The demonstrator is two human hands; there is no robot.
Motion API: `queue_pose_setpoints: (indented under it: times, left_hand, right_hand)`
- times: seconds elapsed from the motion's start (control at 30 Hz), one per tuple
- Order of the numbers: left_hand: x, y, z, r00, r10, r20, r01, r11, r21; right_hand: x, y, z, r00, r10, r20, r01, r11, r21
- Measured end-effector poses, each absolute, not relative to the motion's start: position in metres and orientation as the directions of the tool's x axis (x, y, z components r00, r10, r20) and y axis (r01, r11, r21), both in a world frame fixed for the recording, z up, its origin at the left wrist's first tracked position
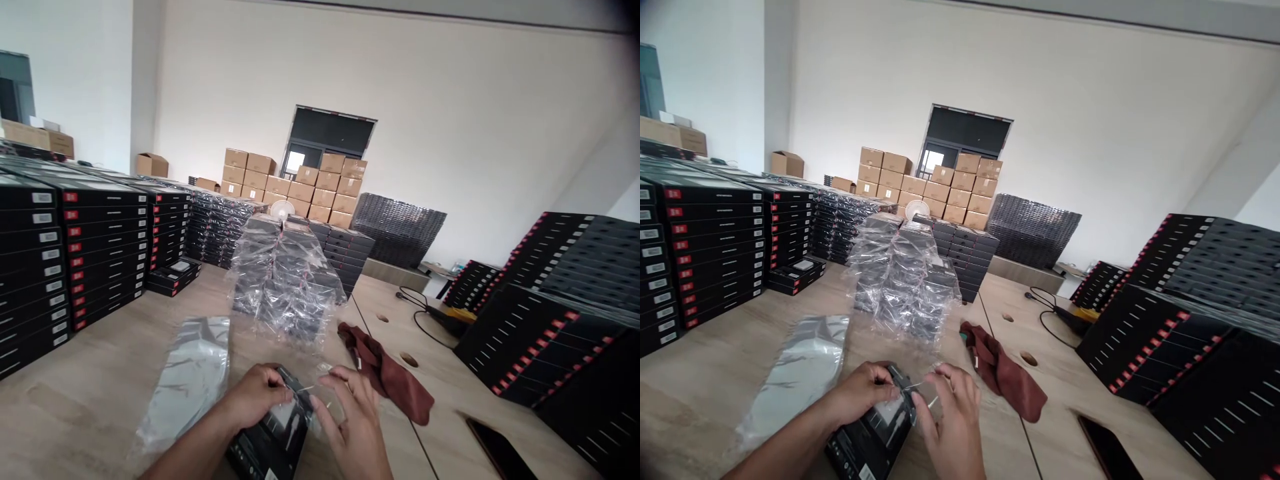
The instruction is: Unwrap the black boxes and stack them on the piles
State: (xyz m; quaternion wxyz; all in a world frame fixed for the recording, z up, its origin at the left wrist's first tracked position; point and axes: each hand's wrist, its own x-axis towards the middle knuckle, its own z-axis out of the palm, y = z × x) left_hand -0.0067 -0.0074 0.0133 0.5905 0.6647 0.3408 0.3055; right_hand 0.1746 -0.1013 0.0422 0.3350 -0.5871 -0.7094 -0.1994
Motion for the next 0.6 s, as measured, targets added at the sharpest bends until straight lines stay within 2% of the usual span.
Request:
queue_pose_setpoints:
  times: [0.1, 0.3, 0.4, 0.47, 0.53, 0.6]
  left_hand:
    - [-0.006, -0.007, 0.011, 0.578, 0.816, 0.017, 0.063, -0.065, 0.996]
    - [-0.009, -0.003, 0.011, 0.584, 0.811, 0.016, 0.037, -0.046, 0.998]
    - [-0.011, -0.001, 0.011, 0.599, 0.801, -0.019, 0.025, 0.006, 1.000]
    - [-0.012, -0.001, 0.011, 0.625, 0.781, -0.015, 0.011, 0.010, 1.000]
    - [-0.013, -0.003, 0.013, 0.658, 0.753, 0.013, -0.005, -0.013, 1.000]
    - [-0.015, -0.006, 0.017, 0.666, 0.746, 0.014, 0.006, -0.024, 1.000]
  right_hand:
    - [0.171, -0.100, 0.040, -0.102, 0.721, 0.686, 0.968, 0.230, -0.098]
    - [0.203, -0.101, 0.032, -0.017, 0.837, 0.547, 0.922, 0.225, -0.315]
    - [0.217, -0.103, 0.027, -0.037, 0.899, 0.435, 0.918, 0.203, -0.341]
    - [0.217, -0.101, 0.026, -0.021, 0.906, 0.423, 0.900, 0.200, -0.386]
    - [0.211, -0.097, 0.030, 0.052, 0.888, 0.456, 0.816, 0.226, -0.532]
    - [0.207, -0.096, 0.039, 0.219, 0.870, 0.442, 0.597, 0.239, -0.766]
